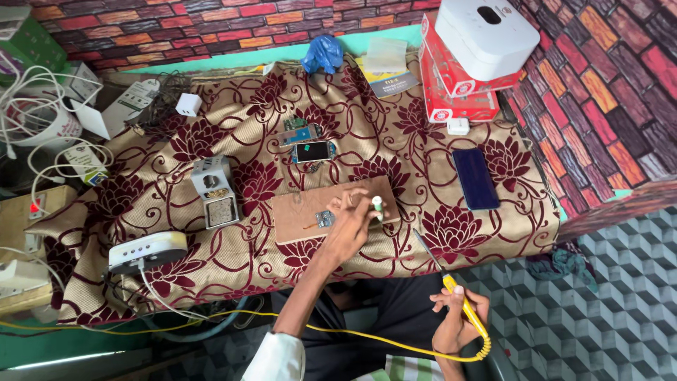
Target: The person solders a small circuit board using a soldering iron and solder wire. They repeatedly apply solder to various points on the board while holding it steady with the other hand.
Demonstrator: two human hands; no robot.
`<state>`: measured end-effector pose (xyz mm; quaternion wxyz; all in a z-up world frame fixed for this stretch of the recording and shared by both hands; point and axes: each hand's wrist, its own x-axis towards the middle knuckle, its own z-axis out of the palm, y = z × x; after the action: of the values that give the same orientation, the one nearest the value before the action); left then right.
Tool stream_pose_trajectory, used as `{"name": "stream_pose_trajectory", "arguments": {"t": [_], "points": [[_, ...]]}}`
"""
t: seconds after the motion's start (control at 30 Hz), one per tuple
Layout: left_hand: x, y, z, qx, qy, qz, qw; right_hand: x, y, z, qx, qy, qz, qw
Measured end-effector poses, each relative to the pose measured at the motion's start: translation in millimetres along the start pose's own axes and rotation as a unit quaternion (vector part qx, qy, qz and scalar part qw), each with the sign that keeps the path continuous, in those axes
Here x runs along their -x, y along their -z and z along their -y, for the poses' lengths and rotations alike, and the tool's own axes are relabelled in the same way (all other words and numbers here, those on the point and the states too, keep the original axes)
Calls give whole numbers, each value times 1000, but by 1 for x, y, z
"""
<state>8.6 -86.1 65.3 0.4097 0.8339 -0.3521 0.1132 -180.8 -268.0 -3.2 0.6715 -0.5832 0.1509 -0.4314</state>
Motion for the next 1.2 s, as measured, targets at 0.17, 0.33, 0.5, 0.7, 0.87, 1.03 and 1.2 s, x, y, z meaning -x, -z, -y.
{"name": "stream_pose_trajectory", "arguments": {"t": [0.17, 0.33, 0.5, 0.7, 0.87, 1.03, 1.2], "points": [[-16, -19, 18, 17, 3, -82, 996, 4, 5, 1, 23, -6, -8, 1000], [-31, -29, 30, 231, 98, -206, 946, 10, 4, 5, 14, -15, 1, 1000], [-22, -8, 47, -55, 90, -295, 950, 16, 1, 8, 14, -23, 28, 999], [-26, 3, 56, -30, 95, -230, 968, 18, -16, 0, 10, -43, 115, 992], [-34, 1, 54, 17, 56, -184, 981, 15, -32, -12, 0, -40, 163, 986], [-33, 3, 51, -44, 65, -159, 984, -11, -45, -16, 0, -4, 162, 987], [1, 7, 52, -34, 80, -201, 976, -34, -41, -6, 21, 18, 99, 995]]}}
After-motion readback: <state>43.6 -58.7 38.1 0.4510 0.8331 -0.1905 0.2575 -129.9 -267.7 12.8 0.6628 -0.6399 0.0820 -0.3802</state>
